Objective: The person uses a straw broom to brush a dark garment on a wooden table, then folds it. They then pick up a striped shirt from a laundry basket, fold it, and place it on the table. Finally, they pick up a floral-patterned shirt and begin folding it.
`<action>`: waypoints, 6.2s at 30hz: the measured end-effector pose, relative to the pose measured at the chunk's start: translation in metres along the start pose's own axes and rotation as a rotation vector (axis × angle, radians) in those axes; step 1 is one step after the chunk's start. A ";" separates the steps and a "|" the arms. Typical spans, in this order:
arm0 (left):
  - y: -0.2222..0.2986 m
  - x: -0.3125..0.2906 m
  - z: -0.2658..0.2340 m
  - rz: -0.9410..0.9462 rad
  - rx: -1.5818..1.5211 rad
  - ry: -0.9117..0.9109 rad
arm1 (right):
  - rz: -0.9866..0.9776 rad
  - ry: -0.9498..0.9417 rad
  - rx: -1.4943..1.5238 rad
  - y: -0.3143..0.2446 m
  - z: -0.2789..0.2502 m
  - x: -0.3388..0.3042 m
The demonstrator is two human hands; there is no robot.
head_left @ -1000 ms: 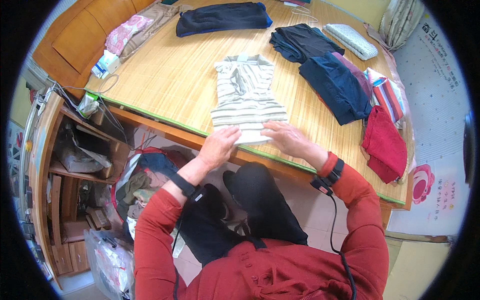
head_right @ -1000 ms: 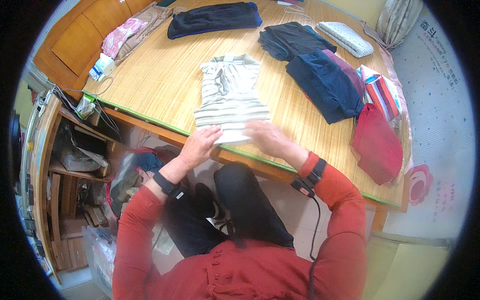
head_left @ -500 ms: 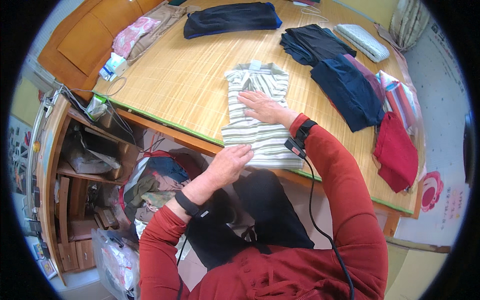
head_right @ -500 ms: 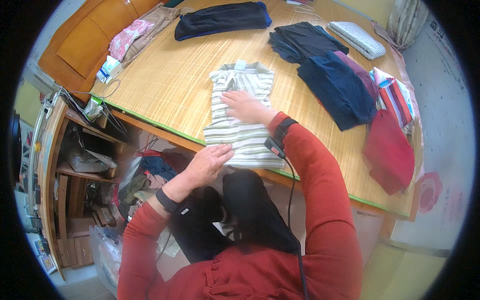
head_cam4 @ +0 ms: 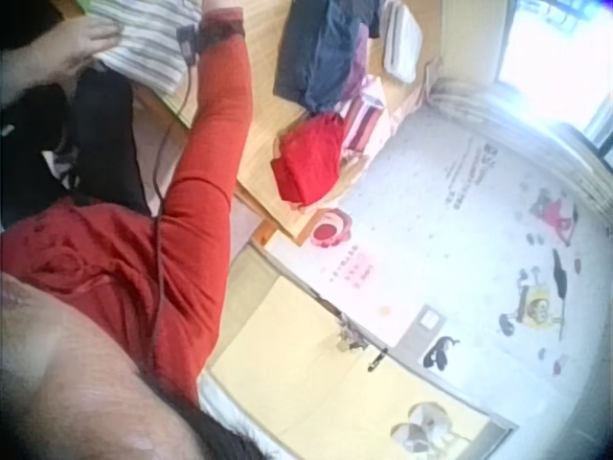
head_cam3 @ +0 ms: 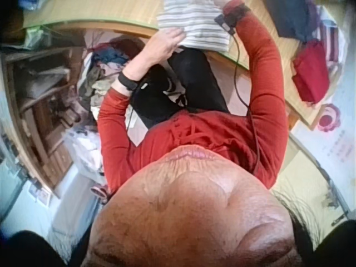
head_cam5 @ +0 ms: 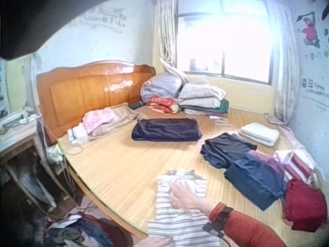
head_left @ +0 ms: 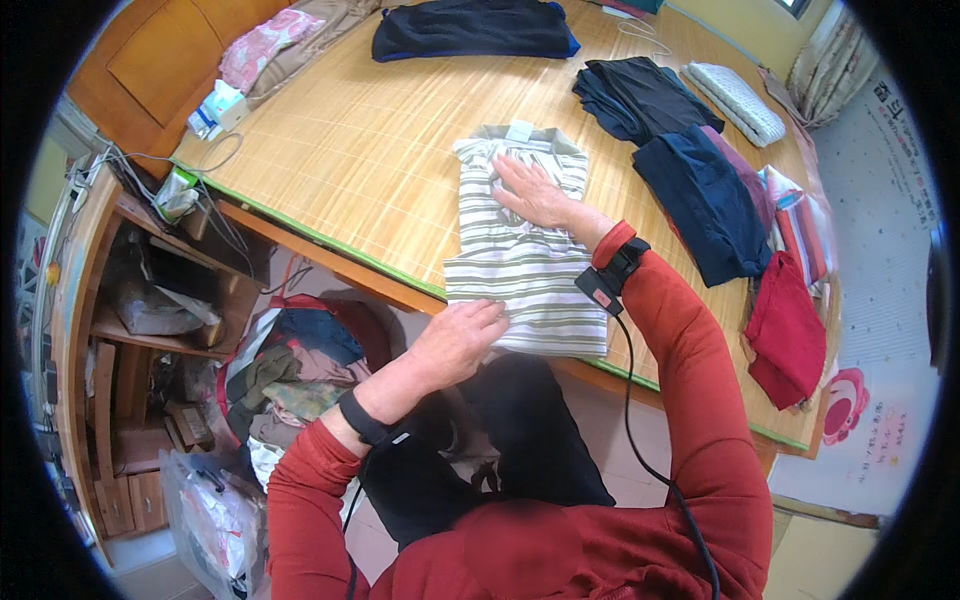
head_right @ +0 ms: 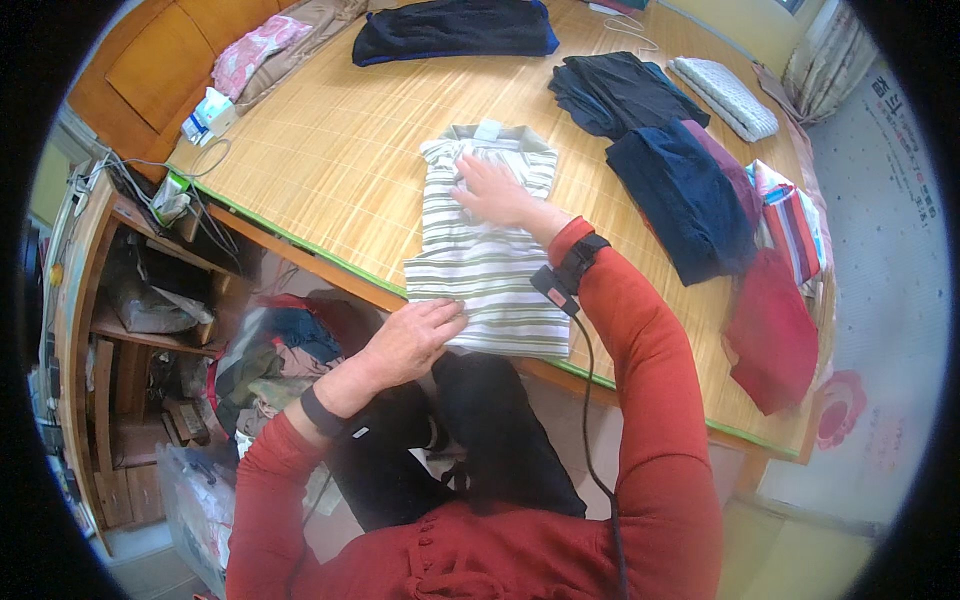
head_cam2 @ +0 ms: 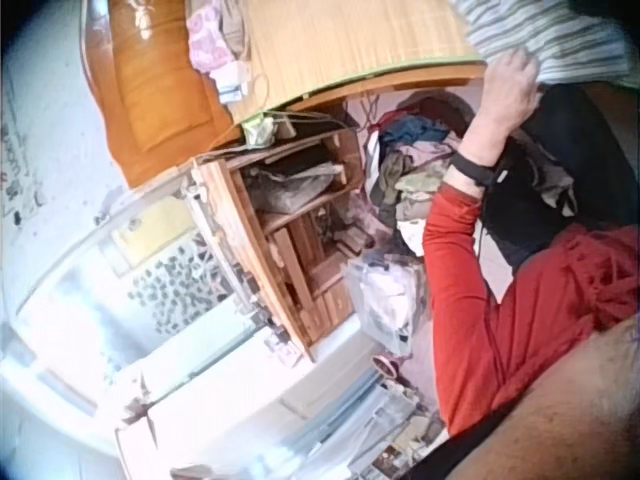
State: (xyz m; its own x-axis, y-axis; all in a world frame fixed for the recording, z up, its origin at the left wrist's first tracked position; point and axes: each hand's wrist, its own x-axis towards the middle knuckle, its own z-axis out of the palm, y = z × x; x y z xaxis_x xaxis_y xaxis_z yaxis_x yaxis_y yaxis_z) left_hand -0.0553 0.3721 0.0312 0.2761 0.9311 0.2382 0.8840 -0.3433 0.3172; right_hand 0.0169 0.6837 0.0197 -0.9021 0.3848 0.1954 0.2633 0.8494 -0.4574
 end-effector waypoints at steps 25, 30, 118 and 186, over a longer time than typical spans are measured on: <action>0.008 -0.005 -0.006 0.000 -0.012 0.060 | -0.143 -0.125 0.150 0.003 -0.078 -0.069; 0.010 0.001 -0.025 -0.074 -0.140 0.048 | -0.142 -0.371 0.193 -0.064 -0.095 -0.191; -0.158 0.169 0.035 -0.692 0.259 0.106 | 0.399 0.204 -0.223 0.055 -0.007 -0.035; -0.148 0.134 0.026 -0.473 0.207 0.205 | 0.302 0.195 -0.302 0.037 -0.012 -0.066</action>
State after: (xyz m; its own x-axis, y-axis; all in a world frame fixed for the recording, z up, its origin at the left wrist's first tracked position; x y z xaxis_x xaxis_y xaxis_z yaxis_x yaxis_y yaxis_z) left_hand -0.1390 0.5505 -0.0078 -0.2297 0.9279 0.2936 0.9551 0.1569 0.2512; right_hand 0.0898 0.6943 -0.0001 -0.6963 0.6673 0.2645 0.6183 0.7447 -0.2511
